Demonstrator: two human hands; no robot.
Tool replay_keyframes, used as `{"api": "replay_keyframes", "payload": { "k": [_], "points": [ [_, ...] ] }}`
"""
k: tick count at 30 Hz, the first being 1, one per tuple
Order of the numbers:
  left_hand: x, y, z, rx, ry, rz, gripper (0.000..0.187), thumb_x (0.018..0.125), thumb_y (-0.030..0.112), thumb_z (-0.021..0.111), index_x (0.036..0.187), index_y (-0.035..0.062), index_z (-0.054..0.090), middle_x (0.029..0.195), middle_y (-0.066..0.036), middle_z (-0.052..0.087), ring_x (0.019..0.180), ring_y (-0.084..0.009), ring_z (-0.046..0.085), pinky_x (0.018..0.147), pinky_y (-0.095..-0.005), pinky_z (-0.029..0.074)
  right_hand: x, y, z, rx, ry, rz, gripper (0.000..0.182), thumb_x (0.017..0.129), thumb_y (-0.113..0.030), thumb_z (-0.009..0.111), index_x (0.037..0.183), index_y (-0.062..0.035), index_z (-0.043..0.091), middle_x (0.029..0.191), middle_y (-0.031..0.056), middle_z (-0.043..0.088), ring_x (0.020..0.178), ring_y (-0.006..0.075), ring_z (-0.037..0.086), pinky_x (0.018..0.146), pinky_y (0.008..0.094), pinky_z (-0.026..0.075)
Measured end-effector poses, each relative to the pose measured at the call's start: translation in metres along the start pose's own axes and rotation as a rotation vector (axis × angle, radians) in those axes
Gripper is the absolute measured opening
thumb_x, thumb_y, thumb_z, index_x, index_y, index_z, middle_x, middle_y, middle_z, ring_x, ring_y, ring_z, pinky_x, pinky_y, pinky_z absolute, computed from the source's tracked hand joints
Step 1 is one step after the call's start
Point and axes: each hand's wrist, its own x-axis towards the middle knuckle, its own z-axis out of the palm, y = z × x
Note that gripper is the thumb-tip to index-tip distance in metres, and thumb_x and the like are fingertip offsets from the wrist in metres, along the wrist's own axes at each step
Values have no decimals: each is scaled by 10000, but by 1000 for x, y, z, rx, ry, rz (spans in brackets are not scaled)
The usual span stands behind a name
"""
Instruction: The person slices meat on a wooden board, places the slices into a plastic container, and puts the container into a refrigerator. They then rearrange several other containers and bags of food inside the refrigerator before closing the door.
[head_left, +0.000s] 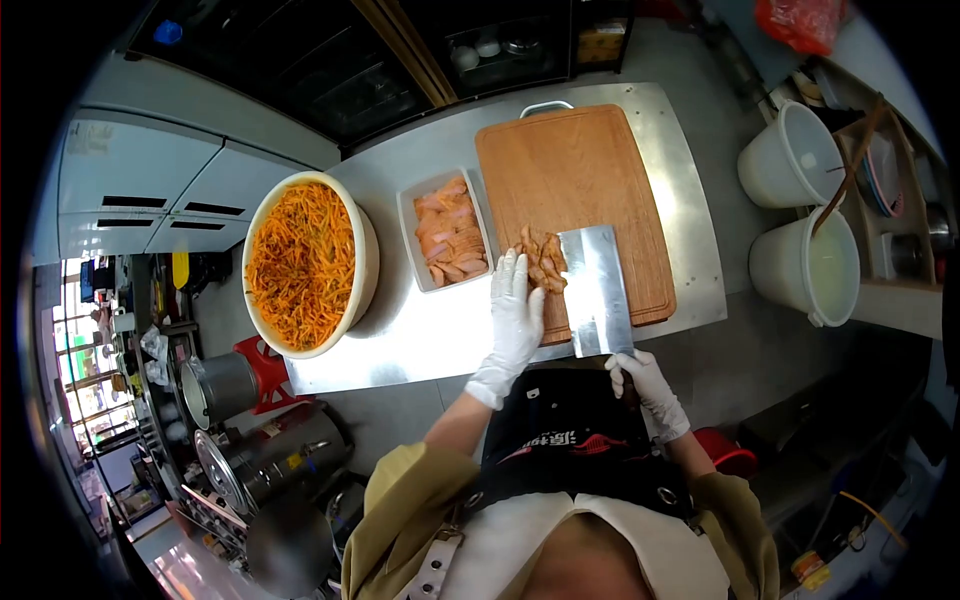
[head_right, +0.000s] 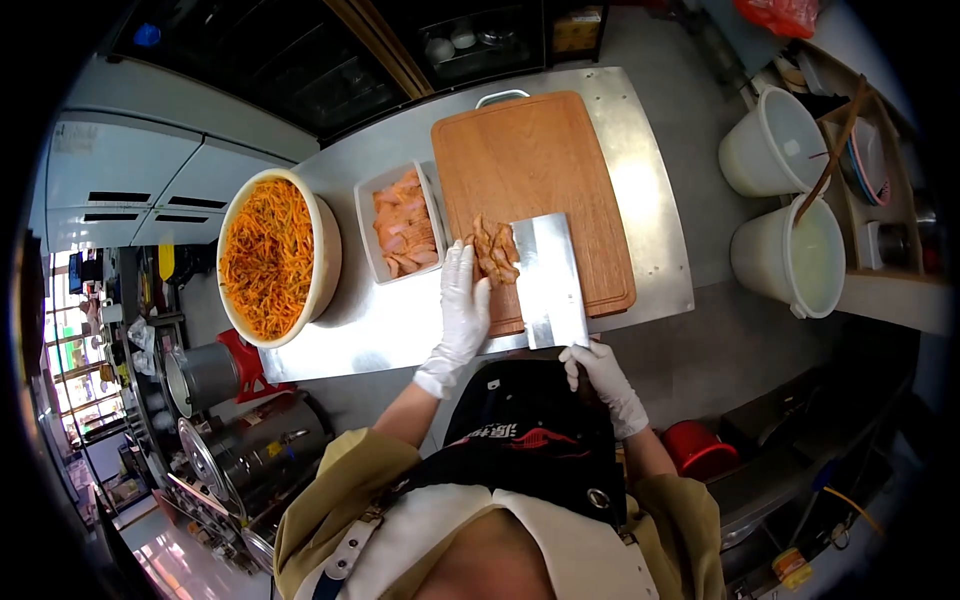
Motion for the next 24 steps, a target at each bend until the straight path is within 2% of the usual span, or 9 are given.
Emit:
{"api": "replay_keyframes", "payload": {
  "k": [1, 2, 8, 11, 16, 18, 20, 24],
  "points": [
    [1, -2, 12, 28, -10, -7, 582, 872, 157, 574, 1377, -23, 347, 1462, -236, 282, 1336, -439, 258, 1113, -487, 210, 4, 3, 4, -2, -2, 5, 198, 930, -138, 493, 856, 20, 585, 609, 45, 513, 491, 144, 511, 466, 272, 439],
    [0, -4, 22, 28, 19, -12, 605, 868, 178, 588, 1381, -27, 341, 1454, -257, 276, 1331, -464, 246, 1105, -504, 213, 9, 6, 8, 3, -21, 5, 200, 931, -134, 488, 858, 27, 582, 612, 47, 512, 490, 145, 509, 465, 272, 437],
    [15, -4, 45, 63, 66, -50, 669, 859, 246, 609, 1400, -19, 318, 1459, -277, 242, 1339, -461, 234, 1105, -507, 205, 21, 10, 27, -6, -84, 18, 214, 939, -127, 468, 870, 43, 577, 618, 53, 513, 487, 150, 503, 468, 273, 439],
    [15, -7, 53, 137, 88, -59, 704, 826, 335, 659, 1398, 45, 369, 1447, -282, 258, 1333, -470, 229, 1097, -519, 206, 27, 11, 35, -31, -135, 53, 200, 935, -140, 474, 865, 19, 573, 602, 43, 512, 481, 148, 504, 469, 279, 436],
    [17, 4, 49, 117, 80, -82, 557, 853, 204, 631, 1350, 39, 444, 1434, -274, 294, 1320, -469, 263, 1093, -494, 241, 16, 0, 43, -71, -102, 64, 190, 921, -130, 477, 850, 18, 572, 594, 42, 507, 469, 146, 497, 458, 274, 425],
    [18, 11, 47, 70, 100, -61, 547, 854, 197, 628, 1346, 38, 450, 1443, -259, 290, 1325, -459, 265, 1096, -496, 235, 8, -7, 42, -100, -88, 60, 186, 915, -126, 478, 844, 18, 571, 592, 42, 505, 465, 145, 495, 455, 273, 420],
    [19, 19, 45, 35, 116, -50, 559, 820, 173, 652, 1332, 43, 469, 1433, -288, 277, 1309, -480, 269, 1092, -516, 229, -1, -16, 42, -125, -63, 37, 199, 924, -128, 488, 840, 22, 589, 601, 50, 515, 476, 145, 500, 468, 261, 415],
    [33, 26, 13, 35, 210, -14, 574, 820, 188, 654, 1336, 33, 457, 1423, -302, 274, 1304, -497, 263, 1082, -533, 232, -4, -38, 58, -197, -135, -6, 201, 926, -126, 486, 831, 20, 586, 593, 40, 524, 466, 134, 507, 466, 253, 407]
  ]
}}
